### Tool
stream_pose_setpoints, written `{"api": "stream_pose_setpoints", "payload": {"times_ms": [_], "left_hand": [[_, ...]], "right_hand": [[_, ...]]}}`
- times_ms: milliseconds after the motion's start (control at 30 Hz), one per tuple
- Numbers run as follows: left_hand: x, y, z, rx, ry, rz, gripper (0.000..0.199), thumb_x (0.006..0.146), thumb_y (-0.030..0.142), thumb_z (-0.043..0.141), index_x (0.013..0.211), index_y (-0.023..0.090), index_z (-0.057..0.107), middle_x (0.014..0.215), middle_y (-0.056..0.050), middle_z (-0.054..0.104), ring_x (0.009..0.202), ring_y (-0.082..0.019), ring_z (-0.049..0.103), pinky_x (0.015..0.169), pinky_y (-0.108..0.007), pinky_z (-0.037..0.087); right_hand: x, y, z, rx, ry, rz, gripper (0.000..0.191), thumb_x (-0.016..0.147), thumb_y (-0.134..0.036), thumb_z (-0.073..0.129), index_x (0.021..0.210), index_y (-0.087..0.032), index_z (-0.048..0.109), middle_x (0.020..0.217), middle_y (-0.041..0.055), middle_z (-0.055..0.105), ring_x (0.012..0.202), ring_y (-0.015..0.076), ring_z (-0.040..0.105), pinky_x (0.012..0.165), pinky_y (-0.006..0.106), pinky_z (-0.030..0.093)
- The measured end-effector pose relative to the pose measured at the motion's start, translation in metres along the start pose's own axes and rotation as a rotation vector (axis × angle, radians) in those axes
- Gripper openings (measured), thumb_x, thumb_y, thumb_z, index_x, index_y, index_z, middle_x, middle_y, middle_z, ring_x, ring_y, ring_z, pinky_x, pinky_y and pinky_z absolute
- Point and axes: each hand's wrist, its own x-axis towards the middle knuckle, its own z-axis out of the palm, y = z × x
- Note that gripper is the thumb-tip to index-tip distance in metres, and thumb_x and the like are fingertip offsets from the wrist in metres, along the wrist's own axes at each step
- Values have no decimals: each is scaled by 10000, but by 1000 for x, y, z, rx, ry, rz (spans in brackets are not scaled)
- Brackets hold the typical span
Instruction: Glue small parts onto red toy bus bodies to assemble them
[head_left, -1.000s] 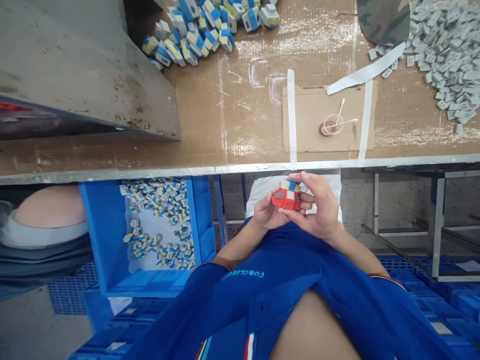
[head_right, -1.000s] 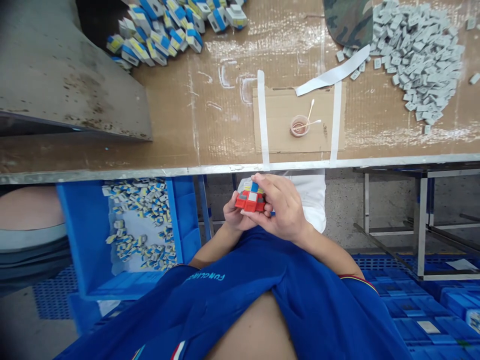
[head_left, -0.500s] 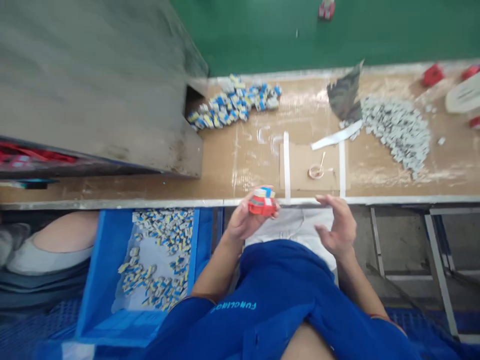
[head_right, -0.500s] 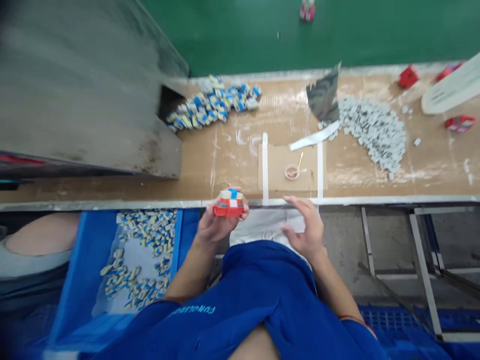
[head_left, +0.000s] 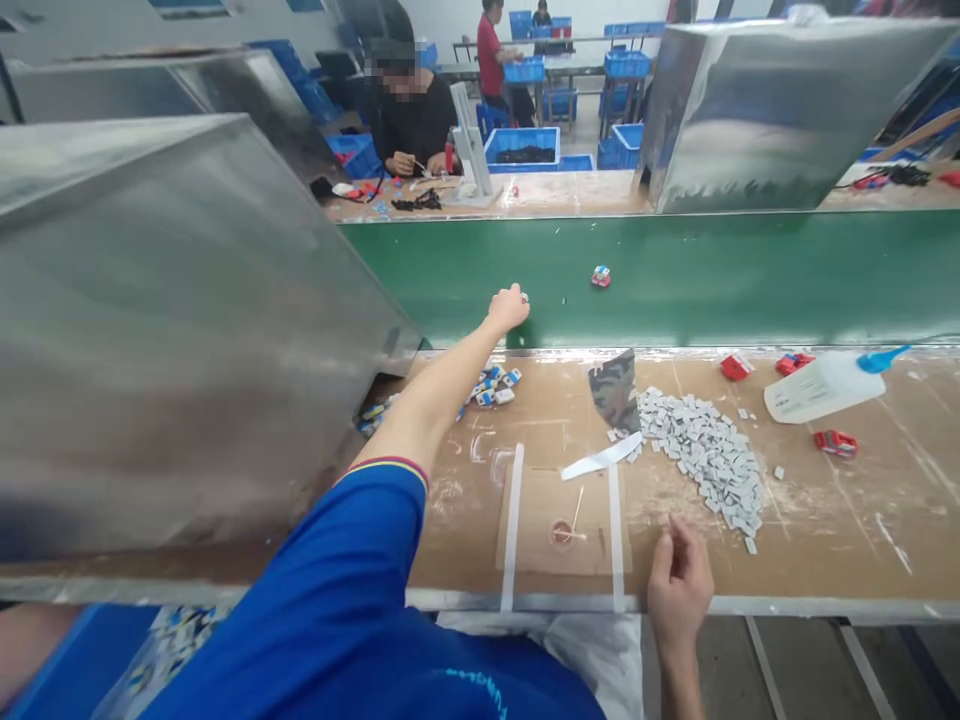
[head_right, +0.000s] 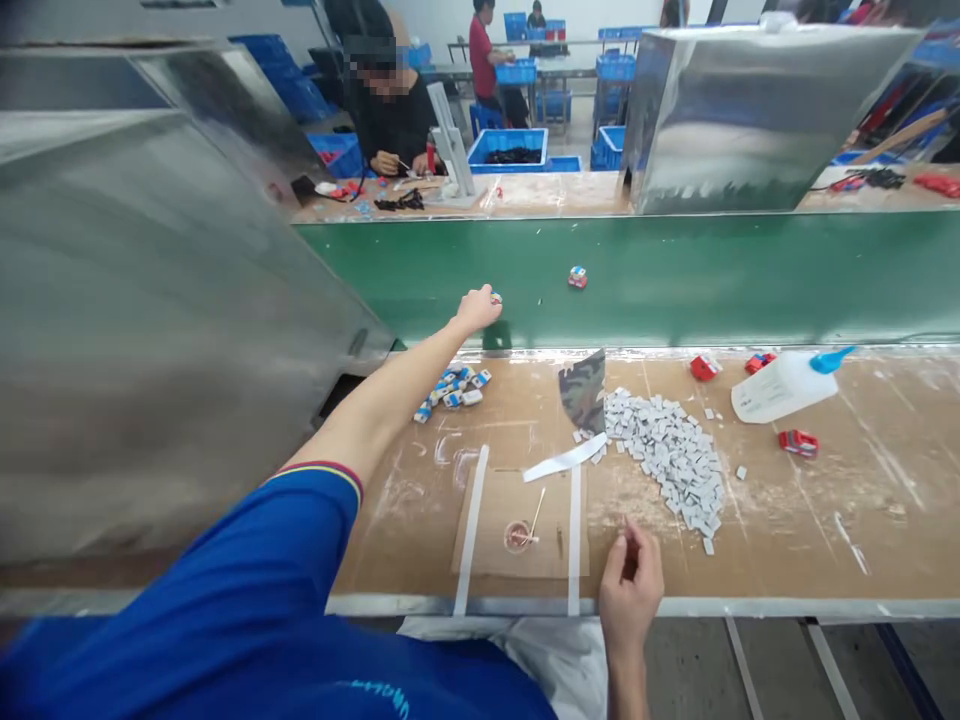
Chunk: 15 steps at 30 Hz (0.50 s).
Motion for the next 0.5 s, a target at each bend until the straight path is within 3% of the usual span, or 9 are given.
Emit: {"api": "stream_pose_setpoints", "payload": {"times_ms": [167, 300, 400, 500], "left_hand": [[27, 27, 4, -37, -30, 128, 476, 1011, 370, 683, 1404, 123, 580, 1420, -152, 613, 1160, -218, 675, 1017, -475, 594], [26, 37, -5, -50, -70, 194, 451, 1019, 392, 665, 1386, 139, 600, 1398, -138, 630, 1166, -230, 680, 1014, -475, 603], [-2, 30, -28, -33, -84, 189, 415, 1001, 405, 687, 1333, 162, 640, 1343, -122, 670, 1182, -257, 685, 1008, -481, 602], [-77, -2, -79, -20, -94, 141, 427, 877, 404, 813, 1235, 188, 724, 1209, -109, 756, 1114, -272, 721, 984, -416, 583]], "right_hand": [[-2, -2, 4, -77, -11, -55, 423, 1045, -506, 530, 1157, -153, 734, 1011, 131, 752, 889, 232, 704, 807, 346, 540], [0, -1, 6, -93, -4, -40, 482, 1040, -552, 511, 1146, -138, 734, 1032, 151, 764, 864, 231, 708, 786, 341, 548], [4, -1, 5, -100, -8, -26, 536, 1024, -591, 498, 1165, -129, 732, 1047, 168, 766, 854, 241, 703, 786, 358, 557], [9, 7, -1, -113, -20, -24, 596, 993, -616, 505, 1228, -114, 725, 1027, 179, 758, 826, 260, 693, 803, 409, 577]]}}
